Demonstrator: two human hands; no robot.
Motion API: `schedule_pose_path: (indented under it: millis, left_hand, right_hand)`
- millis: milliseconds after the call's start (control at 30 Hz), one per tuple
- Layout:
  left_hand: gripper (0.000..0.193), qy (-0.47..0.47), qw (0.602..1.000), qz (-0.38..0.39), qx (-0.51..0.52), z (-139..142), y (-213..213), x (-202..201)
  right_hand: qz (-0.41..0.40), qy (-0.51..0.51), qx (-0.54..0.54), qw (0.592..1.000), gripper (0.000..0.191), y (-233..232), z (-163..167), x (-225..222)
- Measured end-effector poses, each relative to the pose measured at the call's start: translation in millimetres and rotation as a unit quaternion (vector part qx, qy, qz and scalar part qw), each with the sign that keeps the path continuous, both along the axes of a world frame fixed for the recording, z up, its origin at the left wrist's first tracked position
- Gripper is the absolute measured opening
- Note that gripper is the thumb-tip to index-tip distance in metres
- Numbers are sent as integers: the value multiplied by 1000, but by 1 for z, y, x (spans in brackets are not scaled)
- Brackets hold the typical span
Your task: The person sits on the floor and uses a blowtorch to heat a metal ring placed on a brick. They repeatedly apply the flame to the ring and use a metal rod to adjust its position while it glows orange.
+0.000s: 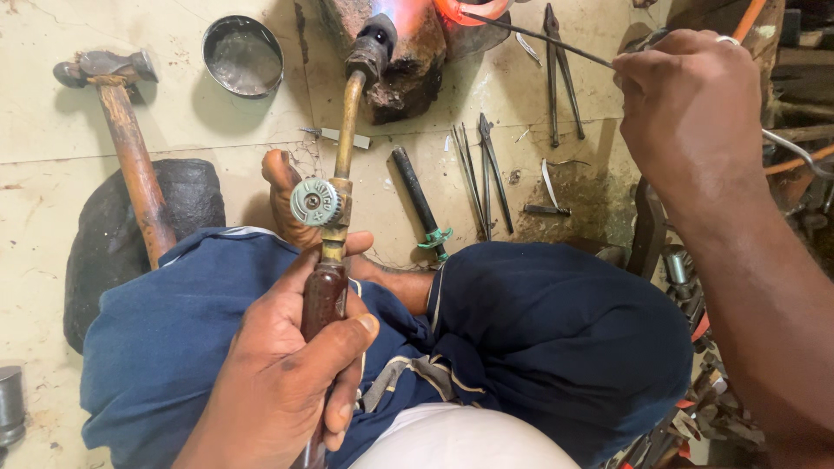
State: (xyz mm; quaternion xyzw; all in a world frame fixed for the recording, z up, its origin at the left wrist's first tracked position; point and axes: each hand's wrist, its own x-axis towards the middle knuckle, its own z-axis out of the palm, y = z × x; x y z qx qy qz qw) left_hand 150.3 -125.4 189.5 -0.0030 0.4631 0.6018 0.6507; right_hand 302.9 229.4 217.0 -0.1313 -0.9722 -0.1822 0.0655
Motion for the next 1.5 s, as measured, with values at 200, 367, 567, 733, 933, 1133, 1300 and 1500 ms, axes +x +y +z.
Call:
schedule_pose_path:
  millis: [200,367,567,733,933,1133,1300,1500]
  left_hand:
    - [62,14,1000,-17,-11,0,-1,0]
    - [63,16,1000,-8,-2,-1,-2,1]
    - [65,5,1000,-13,-17,0,-3,3]
    - [67,-5,1000,-11,-14,2,-7,6]
    - [67,40,999,-18,-1,6,-12,13]
    - [64,144,984,-100,-15,8,-16,20]
    - [71,101,982,-150,-48,7,-15,24]
    - [70,84,983,-131,-97,4,-11,25]
  right_hand:
    - [6,-9,-1,1000,11,0,-1,-5]
    - [20,-9,16,1000,12,-1,0,-6]
    - [-12,-9,-20,1000,15,-7,0,-7]
    - [-10,-3,-29,1000,13,-7,-2,-7]
    - [1,6,-31,1000,11,-4,3,-4]
    - [6,1,-36,999,12,-3,2,-5]
    - [5,9,-48,999,13,-1,0,-3]
    - [-1,-8,-27,1000,10,0,1,-2]
